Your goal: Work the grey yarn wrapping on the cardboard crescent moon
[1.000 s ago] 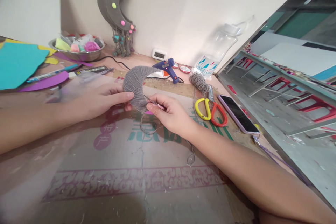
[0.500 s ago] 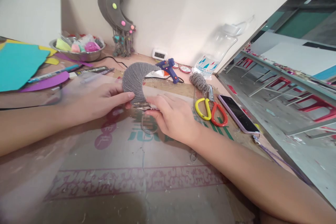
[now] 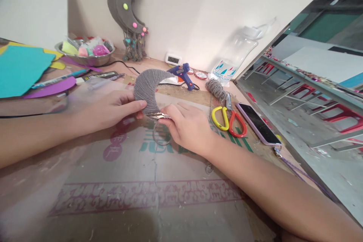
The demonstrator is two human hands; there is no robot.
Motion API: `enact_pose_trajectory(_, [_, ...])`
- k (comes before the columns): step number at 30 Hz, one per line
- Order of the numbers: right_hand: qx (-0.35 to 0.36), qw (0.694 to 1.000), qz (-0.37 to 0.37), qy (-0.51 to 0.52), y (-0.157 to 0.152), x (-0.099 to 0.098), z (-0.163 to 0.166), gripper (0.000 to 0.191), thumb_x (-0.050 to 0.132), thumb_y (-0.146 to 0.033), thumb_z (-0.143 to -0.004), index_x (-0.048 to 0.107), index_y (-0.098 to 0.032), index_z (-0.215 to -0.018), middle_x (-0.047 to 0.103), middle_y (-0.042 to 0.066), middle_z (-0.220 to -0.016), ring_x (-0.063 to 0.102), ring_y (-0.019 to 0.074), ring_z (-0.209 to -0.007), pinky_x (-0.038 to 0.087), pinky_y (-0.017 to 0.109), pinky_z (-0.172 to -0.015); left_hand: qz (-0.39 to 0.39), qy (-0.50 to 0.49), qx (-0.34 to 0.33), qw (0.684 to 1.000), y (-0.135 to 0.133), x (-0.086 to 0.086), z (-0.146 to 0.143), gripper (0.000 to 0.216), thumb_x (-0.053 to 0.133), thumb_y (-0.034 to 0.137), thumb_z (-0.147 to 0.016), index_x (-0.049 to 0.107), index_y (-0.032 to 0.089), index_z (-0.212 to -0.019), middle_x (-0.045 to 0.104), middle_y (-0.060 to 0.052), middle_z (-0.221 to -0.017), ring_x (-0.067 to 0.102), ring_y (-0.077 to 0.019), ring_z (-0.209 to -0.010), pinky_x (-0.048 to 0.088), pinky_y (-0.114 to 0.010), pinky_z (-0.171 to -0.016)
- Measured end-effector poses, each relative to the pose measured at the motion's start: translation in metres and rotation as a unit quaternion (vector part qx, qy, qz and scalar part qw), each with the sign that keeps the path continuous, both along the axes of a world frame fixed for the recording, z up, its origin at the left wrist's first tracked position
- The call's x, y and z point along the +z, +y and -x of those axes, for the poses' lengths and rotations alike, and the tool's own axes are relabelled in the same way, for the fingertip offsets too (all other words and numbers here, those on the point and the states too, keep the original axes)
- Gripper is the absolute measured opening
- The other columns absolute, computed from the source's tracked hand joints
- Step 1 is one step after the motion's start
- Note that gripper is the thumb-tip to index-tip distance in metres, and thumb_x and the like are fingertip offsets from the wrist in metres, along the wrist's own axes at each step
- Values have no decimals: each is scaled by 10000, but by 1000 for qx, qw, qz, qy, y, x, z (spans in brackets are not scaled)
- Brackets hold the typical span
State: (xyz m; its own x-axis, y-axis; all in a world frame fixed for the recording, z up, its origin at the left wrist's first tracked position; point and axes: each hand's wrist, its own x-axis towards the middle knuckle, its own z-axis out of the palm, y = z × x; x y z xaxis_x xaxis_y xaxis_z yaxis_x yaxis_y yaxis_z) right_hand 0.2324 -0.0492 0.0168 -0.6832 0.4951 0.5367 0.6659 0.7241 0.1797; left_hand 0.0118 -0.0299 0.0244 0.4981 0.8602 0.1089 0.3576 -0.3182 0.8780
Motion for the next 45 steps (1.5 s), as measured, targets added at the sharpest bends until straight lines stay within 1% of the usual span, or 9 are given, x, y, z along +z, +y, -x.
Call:
enact_pose_trajectory(7, [-12,1000,3,-23,-1,1,1,186,490,-308,-923,572,-150,-871,642,32,-735,583,164,-662,382,283,-587,-3,6,-6,1000,1,-1,0,334,467,305,-887,538,143,-603,511,48,-542,436,-48,-467,327,-177,-455])
enact_pose_trajectory(13, [-2,1000,5,-28,1,1,-1,169,498,-299,-921,564,-159,-852,625,21,-717,573,155,-658,380,275,-590,-23,17,-9,1000,2,-2,1,329,467,288,-880,547,147,-594,501,58,-517,408,-48,-436,323,-187,-457])
enact_pose_trajectory(19, [11,1000,8,-10,2,-1,-2,169,502,-296,-922,566,-158,-850,636,28,-716,574,149,-652,387,271,-593,-25,24,-15,999,2,0,1,324,461,285,-882,543,148,-601,503,57,-531,422,-50,-458,324,-183,-466])
enact_pose_trajectory(26, [-6,999,34,35,3,-5,-4,181,522,-335,-905,578,-164,-922,675,41,-807,592,144,-660,411,272,-611,-21,23,-5,1000,2,0,0,336,449,332,-885,536,156,-612,484,52,-518,403,-61,-437,313,-195,-446])
enact_pose_trajectory(30, [-10,999,24,21,2,-4,-3,190,507,-337,-912,585,-164,-920,673,37,-778,596,155,-671,408,278,-610,-9,26,-9,1000,2,0,0,325,448,328,-882,530,159,-616,479,51,-513,394,-64,-431,314,-200,-448])
enact_pose_trajectory(36, [-11,999,34,4,0,-1,0,195,495,-325,-920,586,-154,-902,665,41,-766,592,162,-675,394,287,-607,-4,36,-8,999,0,3,0,323,445,320,-884,531,154,-621,501,45,-545,408,-60,-453,315,-194,-461])
enact_pose_trajectory(45, [-3,1000,20,-6,2,-2,0,189,477,-324,-930,579,-169,-895,660,39,-751,582,160,-668,386,284,-596,-10,43,0,999,1,1,-1,326,456,327,-880,548,155,-618,478,52,-502,387,-58,-419,302,-196,-432])
